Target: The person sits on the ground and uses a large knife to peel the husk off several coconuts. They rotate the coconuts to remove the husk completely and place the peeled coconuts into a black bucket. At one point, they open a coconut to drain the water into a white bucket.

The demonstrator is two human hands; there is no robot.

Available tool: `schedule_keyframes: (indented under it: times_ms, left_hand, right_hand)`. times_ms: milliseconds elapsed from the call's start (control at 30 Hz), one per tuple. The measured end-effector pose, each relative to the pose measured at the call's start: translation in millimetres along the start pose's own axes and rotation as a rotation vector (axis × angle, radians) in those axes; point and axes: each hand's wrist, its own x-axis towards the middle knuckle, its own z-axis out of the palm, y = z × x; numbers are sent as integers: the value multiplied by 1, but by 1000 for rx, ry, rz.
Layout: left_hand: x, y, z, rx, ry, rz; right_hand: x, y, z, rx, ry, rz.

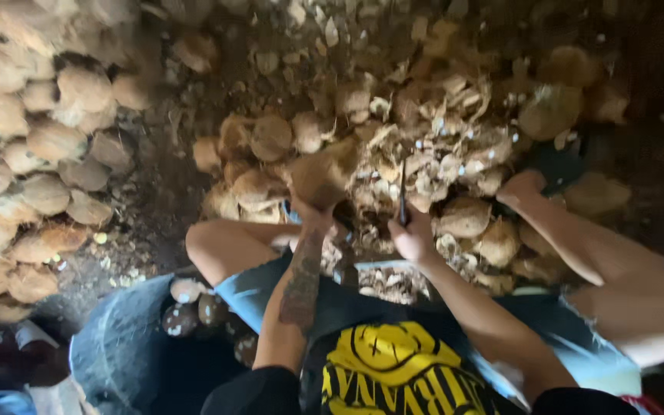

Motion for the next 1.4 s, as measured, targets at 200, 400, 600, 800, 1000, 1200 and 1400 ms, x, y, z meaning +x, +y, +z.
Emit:
schedule_keyframes:
  times_ms: [200, 400, 600, 800, 1000, 1200, 1400]
  left_hand:
    - [16, -6, 41, 400, 77, -9]
    - [-3, -16, 34, 838, 259, -8]
    - [-28, -27, 70, 1236, 387, -25]
    - [-70, -46, 124, 1575, 450, -12]
    - [-128, -37, 149, 1886, 582, 37]
    - [-90, -11, 35, 410, -593, -260]
    - [-76, -25, 19, 367, -469, -389]
  right_hand:
    - [80, -10, -3, -528, 80, 237]
    - [112, 47, 24, -815, 166, 227]
    - [122, 50, 21, -246, 90, 110]
    - [42, -53, 31, 439, 27, -813]
    - [18, -99, 20, 150, 175, -1400]
    - [-6, -86, 33, -88, 88, -1242]
    - [-4, -72, 44, 315, -81, -1117]
